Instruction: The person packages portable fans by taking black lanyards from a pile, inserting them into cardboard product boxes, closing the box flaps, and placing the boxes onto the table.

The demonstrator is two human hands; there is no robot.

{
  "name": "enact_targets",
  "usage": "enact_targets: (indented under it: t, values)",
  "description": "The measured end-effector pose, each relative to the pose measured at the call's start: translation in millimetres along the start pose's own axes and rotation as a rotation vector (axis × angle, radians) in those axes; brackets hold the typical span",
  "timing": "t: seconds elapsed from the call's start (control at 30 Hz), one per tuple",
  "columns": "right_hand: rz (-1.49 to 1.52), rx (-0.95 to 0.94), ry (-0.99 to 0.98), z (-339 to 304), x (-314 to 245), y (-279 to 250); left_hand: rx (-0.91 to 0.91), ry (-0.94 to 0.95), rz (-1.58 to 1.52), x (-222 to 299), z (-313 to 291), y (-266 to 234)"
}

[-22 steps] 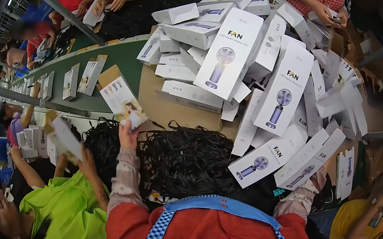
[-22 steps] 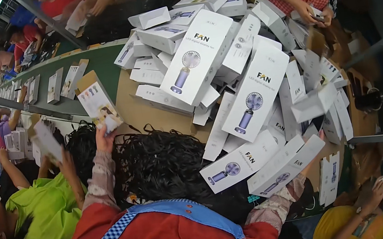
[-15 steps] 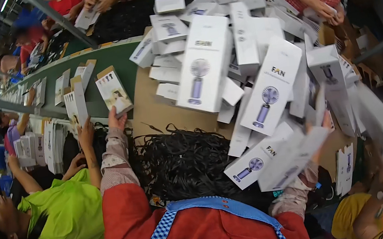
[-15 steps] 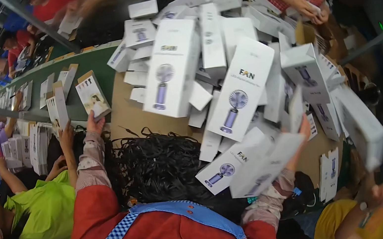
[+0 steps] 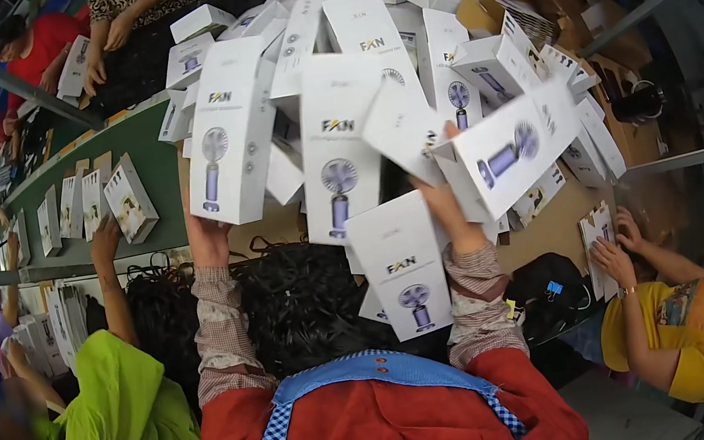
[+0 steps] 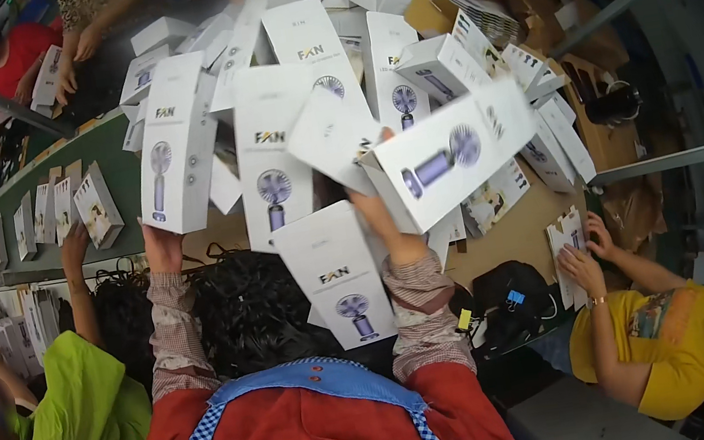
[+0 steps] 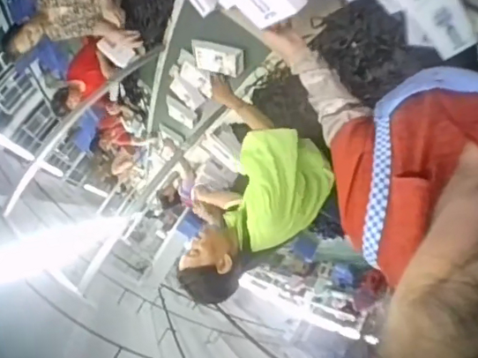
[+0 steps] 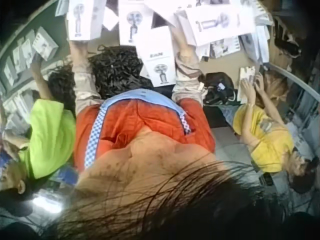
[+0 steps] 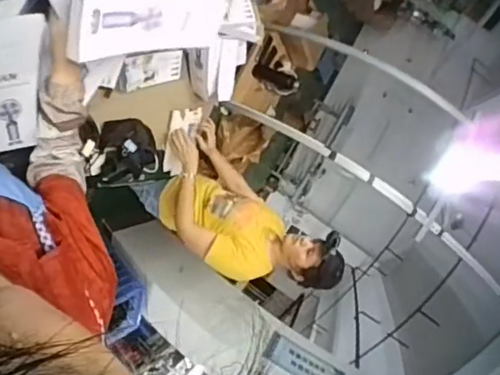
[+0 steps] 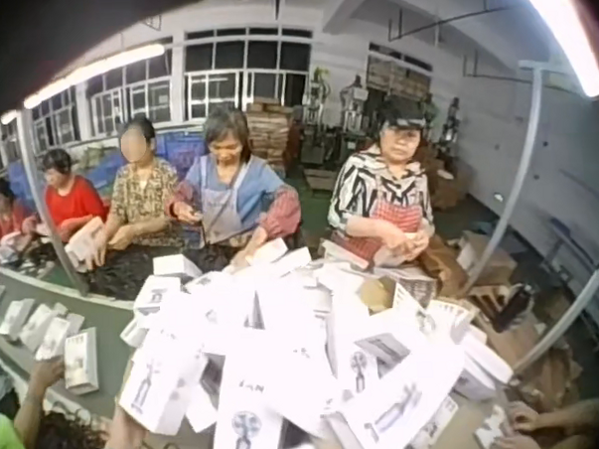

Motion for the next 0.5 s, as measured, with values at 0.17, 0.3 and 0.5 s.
enact_targets:
  t: [0.17, 0.3, 0.5]
  values:
    - [-0.271, 0.001, -0.081, 16, -77, 16, -0.113, -0.112, -0.366, 21, 2, -18]
    - [-0.181, -0.057, -0.244, 15, -104, 30, -0.352, -0.011, -0.265, 63, -8, -13]
    - [-0.057, -0.335, -0.54, 3, -151, 60, -0.292, -0.038, -0.067, 66, -15, -48]
Point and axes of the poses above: each hand's wrist, its own z-axis towards the middle knuckle, its own y-axis out of the palm, x = y × z, the point moved 7 cm from there along z, towards the middle knuckle, and after that the axes turned 4 degrees about z, right-handed, at the moved point
